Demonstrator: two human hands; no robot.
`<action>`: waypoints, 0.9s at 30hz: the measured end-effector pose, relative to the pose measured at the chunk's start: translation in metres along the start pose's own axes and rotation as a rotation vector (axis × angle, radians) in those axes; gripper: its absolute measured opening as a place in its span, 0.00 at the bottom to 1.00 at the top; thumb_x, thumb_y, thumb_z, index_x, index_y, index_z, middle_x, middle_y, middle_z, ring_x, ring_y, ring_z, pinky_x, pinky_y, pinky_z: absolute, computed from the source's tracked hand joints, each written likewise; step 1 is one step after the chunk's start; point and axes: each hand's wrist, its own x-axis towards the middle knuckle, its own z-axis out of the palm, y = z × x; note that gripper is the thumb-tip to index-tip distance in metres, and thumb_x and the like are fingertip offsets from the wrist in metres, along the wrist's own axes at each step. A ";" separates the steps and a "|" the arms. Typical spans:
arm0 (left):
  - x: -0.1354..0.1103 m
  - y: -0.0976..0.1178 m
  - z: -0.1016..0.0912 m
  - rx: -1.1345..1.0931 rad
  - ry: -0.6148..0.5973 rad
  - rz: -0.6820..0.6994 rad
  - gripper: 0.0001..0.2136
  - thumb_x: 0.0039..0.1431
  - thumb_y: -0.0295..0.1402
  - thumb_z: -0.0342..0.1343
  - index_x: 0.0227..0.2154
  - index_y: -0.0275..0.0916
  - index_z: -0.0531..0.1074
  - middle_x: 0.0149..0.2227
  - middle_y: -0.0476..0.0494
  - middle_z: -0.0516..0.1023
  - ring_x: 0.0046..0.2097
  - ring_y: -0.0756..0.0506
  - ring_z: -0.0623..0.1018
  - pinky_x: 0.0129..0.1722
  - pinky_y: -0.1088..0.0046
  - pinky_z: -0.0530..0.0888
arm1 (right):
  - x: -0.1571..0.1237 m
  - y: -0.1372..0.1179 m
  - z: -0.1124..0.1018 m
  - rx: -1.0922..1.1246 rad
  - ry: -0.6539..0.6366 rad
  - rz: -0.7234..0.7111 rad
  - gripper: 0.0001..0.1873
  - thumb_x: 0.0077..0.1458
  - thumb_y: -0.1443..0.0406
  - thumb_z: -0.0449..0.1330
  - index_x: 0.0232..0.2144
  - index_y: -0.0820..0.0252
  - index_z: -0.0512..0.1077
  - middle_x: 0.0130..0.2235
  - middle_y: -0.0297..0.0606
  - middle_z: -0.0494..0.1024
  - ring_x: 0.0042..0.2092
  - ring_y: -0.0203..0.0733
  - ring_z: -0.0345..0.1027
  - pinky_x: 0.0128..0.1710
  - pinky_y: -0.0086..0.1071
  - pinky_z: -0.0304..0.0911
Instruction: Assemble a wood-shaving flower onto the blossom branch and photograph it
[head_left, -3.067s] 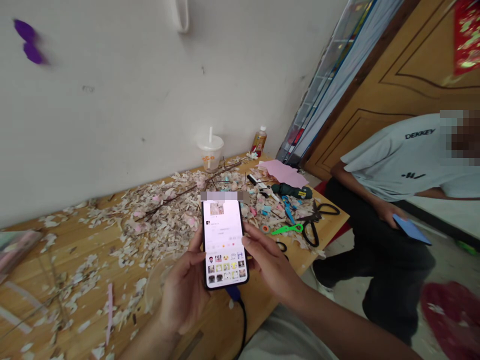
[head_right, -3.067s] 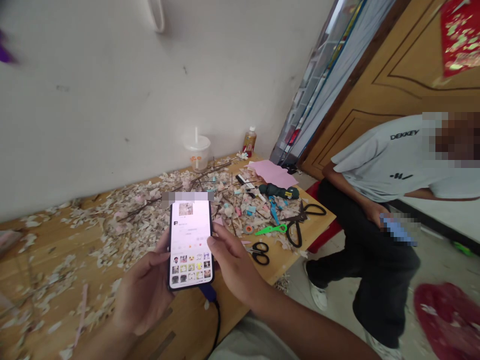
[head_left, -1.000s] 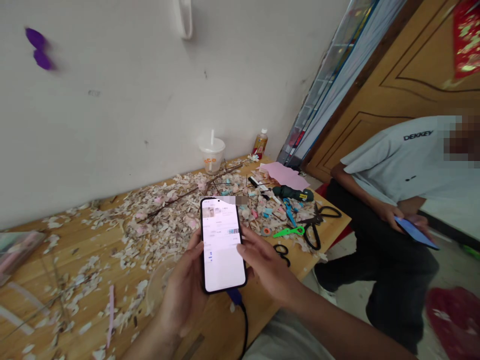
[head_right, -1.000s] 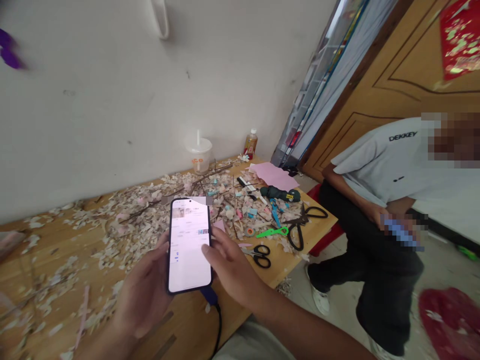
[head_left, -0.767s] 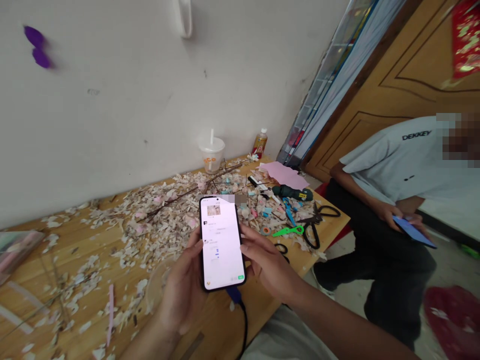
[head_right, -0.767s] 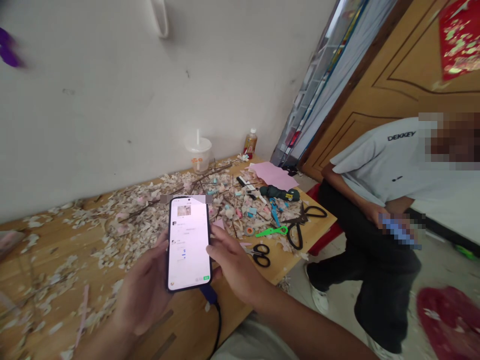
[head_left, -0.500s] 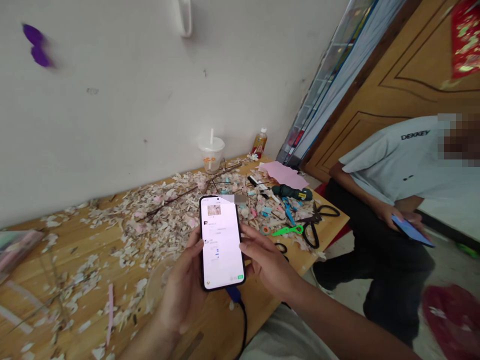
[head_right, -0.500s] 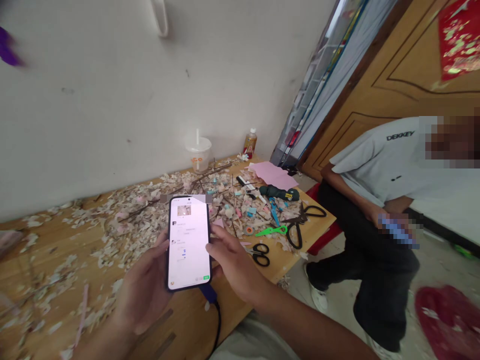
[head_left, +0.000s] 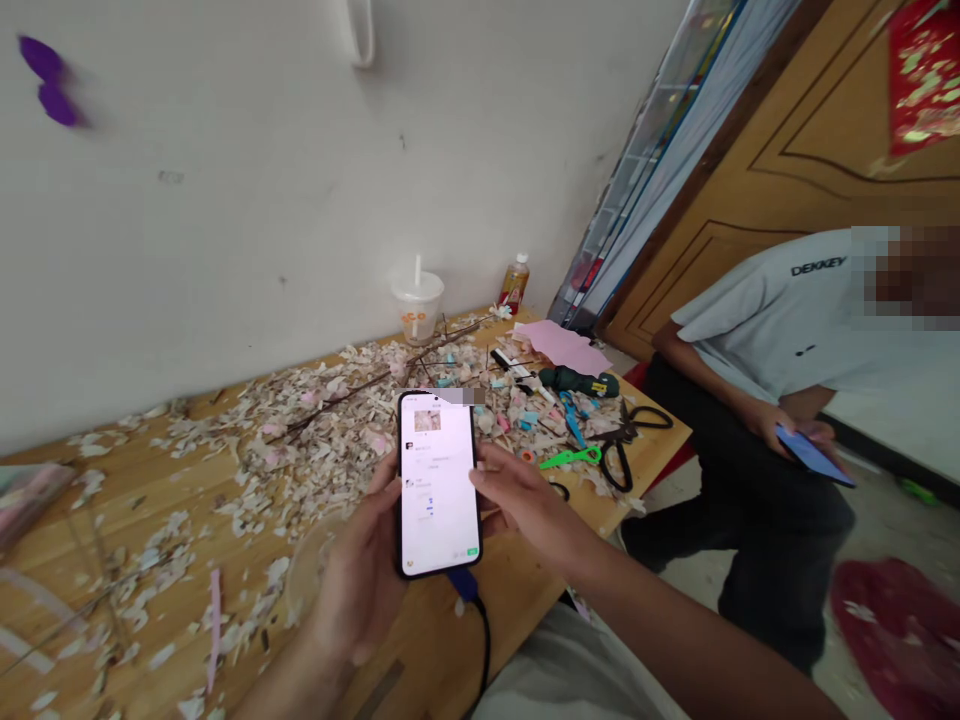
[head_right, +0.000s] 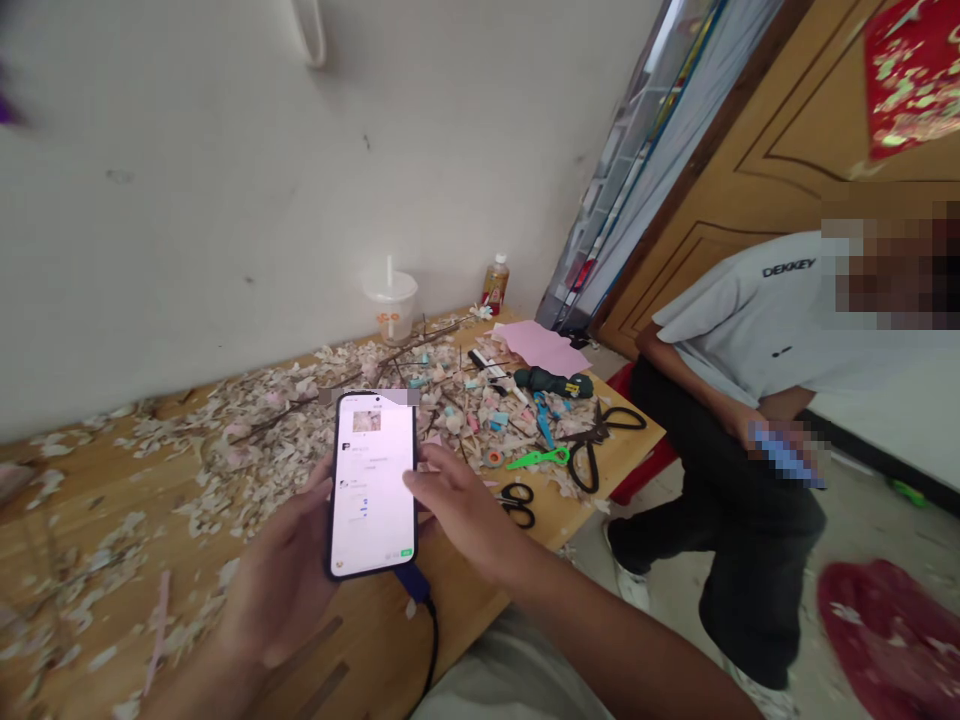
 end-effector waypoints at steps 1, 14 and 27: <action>0.000 0.002 0.000 -0.004 0.016 0.004 0.26 0.63 0.36 0.57 0.64 0.48 0.65 0.60 0.45 0.77 0.60 0.34 0.75 0.57 0.56 0.73 | -0.002 -0.001 0.001 0.016 -0.042 0.001 0.28 0.54 0.54 0.69 0.56 0.52 0.71 0.45 0.38 0.82 0.43 0.45 0.78 0.39 0.35 0.72; 0.001 0.009 0.000 0.002 0.050 0.010 0.29 0.61 0.35 0.56 0.66 0.50 0.63 0.59 0.45 0.77 0.58 0.35 0.77 0.57 0.54 0.74 | -0.005 0.004 -0.003 0.147 -0.372 -0.059 0.49 0.54 0.69 0.70 0.69 0.41 0.50 0.70 0.43 0.58 0.58 0.45 0.70 0.45 0.34 0.74; 0.006 0.004 -0.001 0.113 0.100 0.014 0.27 0.63 0.38 0.54 0.66 0.51 0.63 0.59 0.47 0.77 0.62 0.36 0.74 0.55 0.56 0.76 | -0.004 0.013 -0.010 0.109 -0.331 -0.109 0.47 0.56 0.64 0.71 0.70 0.47 0.50 0.65 0.43 0.70 0.59 0.42 0.71 0.59 0.39 0.64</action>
